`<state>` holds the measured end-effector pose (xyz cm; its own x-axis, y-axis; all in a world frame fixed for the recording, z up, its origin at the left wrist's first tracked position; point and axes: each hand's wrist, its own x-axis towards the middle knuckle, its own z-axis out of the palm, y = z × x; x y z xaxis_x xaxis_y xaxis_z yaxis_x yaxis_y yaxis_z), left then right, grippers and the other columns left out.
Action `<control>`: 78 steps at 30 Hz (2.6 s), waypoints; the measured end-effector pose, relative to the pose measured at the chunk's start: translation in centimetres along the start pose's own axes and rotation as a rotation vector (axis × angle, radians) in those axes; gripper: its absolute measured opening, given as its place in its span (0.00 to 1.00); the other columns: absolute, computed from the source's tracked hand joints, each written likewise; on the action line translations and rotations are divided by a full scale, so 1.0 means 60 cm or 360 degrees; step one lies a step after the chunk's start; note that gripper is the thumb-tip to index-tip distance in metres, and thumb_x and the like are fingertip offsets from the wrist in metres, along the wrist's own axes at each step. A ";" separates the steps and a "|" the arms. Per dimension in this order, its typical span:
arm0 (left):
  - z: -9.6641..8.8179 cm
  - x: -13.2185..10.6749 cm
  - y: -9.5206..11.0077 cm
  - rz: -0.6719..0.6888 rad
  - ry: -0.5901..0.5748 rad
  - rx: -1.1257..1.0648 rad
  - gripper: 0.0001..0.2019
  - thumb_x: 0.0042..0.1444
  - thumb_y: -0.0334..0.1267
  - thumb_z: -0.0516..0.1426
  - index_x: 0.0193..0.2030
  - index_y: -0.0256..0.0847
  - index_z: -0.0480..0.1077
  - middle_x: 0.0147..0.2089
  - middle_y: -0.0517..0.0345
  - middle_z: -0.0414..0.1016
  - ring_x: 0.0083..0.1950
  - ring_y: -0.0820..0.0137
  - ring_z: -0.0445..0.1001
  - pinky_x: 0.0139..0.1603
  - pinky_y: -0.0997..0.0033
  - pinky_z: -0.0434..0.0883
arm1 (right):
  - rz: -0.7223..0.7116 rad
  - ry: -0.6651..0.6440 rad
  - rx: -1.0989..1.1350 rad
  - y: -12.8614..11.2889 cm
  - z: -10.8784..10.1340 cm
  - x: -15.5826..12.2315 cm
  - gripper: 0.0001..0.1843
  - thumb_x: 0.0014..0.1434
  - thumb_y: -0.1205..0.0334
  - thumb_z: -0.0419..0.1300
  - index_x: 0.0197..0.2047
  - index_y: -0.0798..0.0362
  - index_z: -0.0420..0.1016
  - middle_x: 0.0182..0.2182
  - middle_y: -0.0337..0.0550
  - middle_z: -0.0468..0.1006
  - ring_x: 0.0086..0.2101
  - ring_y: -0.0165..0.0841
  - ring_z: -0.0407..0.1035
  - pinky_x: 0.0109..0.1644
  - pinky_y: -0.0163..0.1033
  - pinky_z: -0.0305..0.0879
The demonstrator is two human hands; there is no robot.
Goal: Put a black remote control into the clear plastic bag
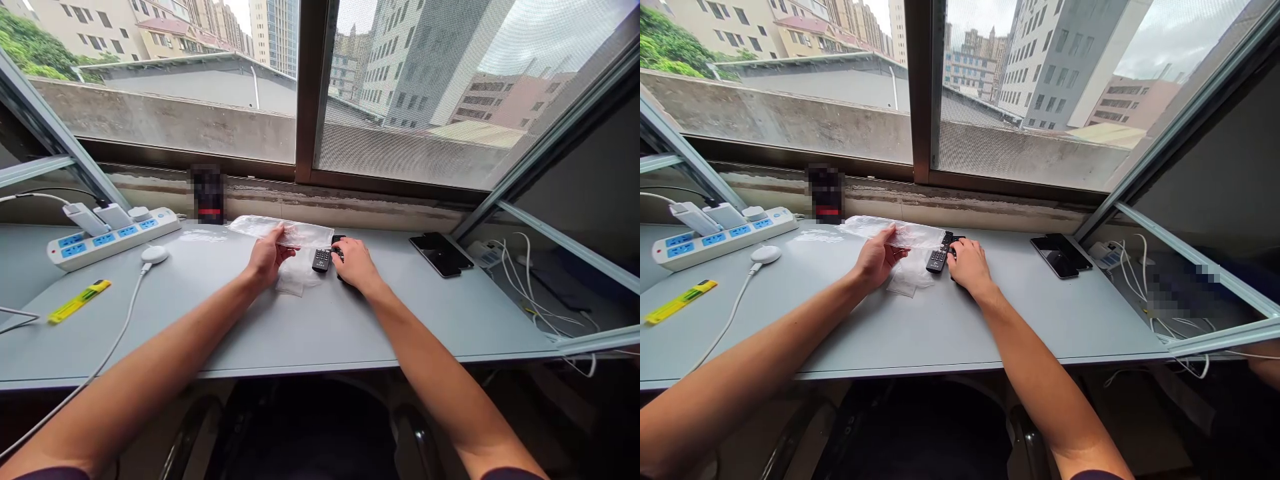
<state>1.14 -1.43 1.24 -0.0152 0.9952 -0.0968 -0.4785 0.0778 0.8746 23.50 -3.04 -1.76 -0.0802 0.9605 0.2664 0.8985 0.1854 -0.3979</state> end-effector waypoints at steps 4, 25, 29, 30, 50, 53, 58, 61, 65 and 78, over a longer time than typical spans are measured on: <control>0.000 -0.001 0.000 -0.0010 -0.0007 -0.0016 0.11 0.68 0.43 0.64 0.40 0.37 0.78 0.40 0.51 0.84 0.29 0.71 0.78 0.29 0.73 0.74 | 0.0028 -0.0032 -0.0023 -0.002 -0.004 0.002 0.16 0.73 0.62 0.60 0.60 0.53 0.81 0.65 0.54 0.78 0.65 0.51 0.66 0.69 0.54 0.62; -0.007 0.009 -0.015 0.0037 -0.0018 0.0044 0.13 0.61 0.47 0.68 0.39 0.38 0.77 0.34 0.53 0.81 0.30 0.70 0.76 0.30 0.71 0.74 | 0.0047 0.0042 -0.0078 0.005 -0.001 0.012 0.13 0.69 0.58 0.64 0.54 0.50 0.81 0.56 0.52 0.80 0.56 0.51 0.68 0.63 0.53 0.64; -0.009 0.008 -0.022 0.0105 -0.0107 0.0149 0.16 0.59 0.50 0.68 0.37 0.38 0.78 0.34 0.53 0.82 0.30 0.69 0.76 0.30 0.71 0.72 | 0.0058 0.0030 -0.0131 0.005 -0.002 0.013 0.13 0.69 0.59 0.64 0.55 0.50 0.81 0.57 0.52 0.79 0.56 0.50 0.68 0.63 0.52 0.64; -0.009 0.007 -0.023 0.0113 -0.0127 0.0170 0.16 0.59 0.51 0.68 0.36 0.38 0.77 0.34 0.53 0.82 0.30 0.69 0.76 0.30 0.71 0.72 | 0.0057 0.0026 -0.0141 0.004 -0.003 0.013 0.13 0.69 0.59 0.64 0.55 0.50 0.81 0.57 0.52 0.79 0.56 0.50 0.68 0.62 0.52 0.65; -0.004 -0.023 -0.034 0.0194 -0.0740 0.0825 0.25 0.61 0.65 0.63 0.33 0.42 0.78 0.31 0.55 0.81 0.32 0.64 0.78 0.37 0.65 0.74 | -0.0029 -0.0093 -0.0180 0.006 -0.013 0.012 0.17 0.71 0.61 0.64 0.61 0.49 0.80 0.59 0.51 0.78 0.54 0.48 0.69 0.61 0.49 0.64; -0.004 -0.022 -0.033 0.0179 -0.0678 0.0763 0.25 0.60 0.65 0.65 0.34 0.42 0.79 0.32 0.52 0.81 0.32 0.63 0.78 0.37 0.66 0.74 | -0.0029 -0.0064 -0.0125 0.007 -0.011 0.013 0.16 0.70 0.62 0.65 0.60 0.49 0.81 0.58 0.51 0.78 0.53 0.48 0.70 0.60 0.49 0.65; -0.008 -0.010 -0.030 0.0126 -0.0482 0.0559 0.23 0.58 0.60 0.67 0.41 0.38 0.81 0.35 0.50 0.83 0.32 0.66 0.78 0.34 0.69 0.73 | 0.0022 -0.0027 -0.0071 0.005 -0.009 0.014 0.17 0.66 0.64 0.66 0.58 0.49 0.81 0.57 0.52 0.79 0.55 0.48 0.71 0.60 0.48 0.65; -0.007 -0.003 -0.030 0.0124 -0.0346 0.0424 0.20 0.57 0.56 0.68 0.39 0.38 0.80 0.34 0.52 0.81 0.30 0.69 0.76 0.33 0.71 0.72 | 0.0027 -0.0028 -0.0045 0.001 -0.009 0.014 0.18 0.64 0.66 0.66 0.57 0.50 0.81 0.56 0.50 0.78 0.54 0.46 0.73 0.61 0.47 0.65; -0.004 -0.001 -0.026 0.0114 -0.0243 0.0306 0.17 0.55 0.52 0.69 0.36 0.38 0.77 0.32 0.56 0.79 0.28 0.71 0.74 0.31 0.71 0.71 | 0.0051 -0.0023 0.0010 -0.003 -0.007 0.013 0.16 0.65 0.65 0.65 0.56 0.50 0.81 0.55 0.48 0.78 0.48 0.41 0.76 0.59 0.45 0.66; 0.000 -0.002 -0.019 0.0056 -0.0134 0.0210 0.15 0.57 0.49 0.68 0.35 0.39 0.75 0.30 0.58 0.76 0.27 0.72 0.73 0.29 0.72 0.70 | 0.0168 0.0079 0.0118 -0.004 -0.003 0.028 0.05 0.65 0.64 0.65 0.43 0.49 0.83 0.49 0.46 0.80 0.44 0.39 0.76 0.54 0.43 0.68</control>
<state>1.68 -1.65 0.27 0.0465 0.9985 -0.0299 -0.3597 0.0447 0.9320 23.22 -1.53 -1.06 0.0363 0.9644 0.2620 0.8663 0.1004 -0.4894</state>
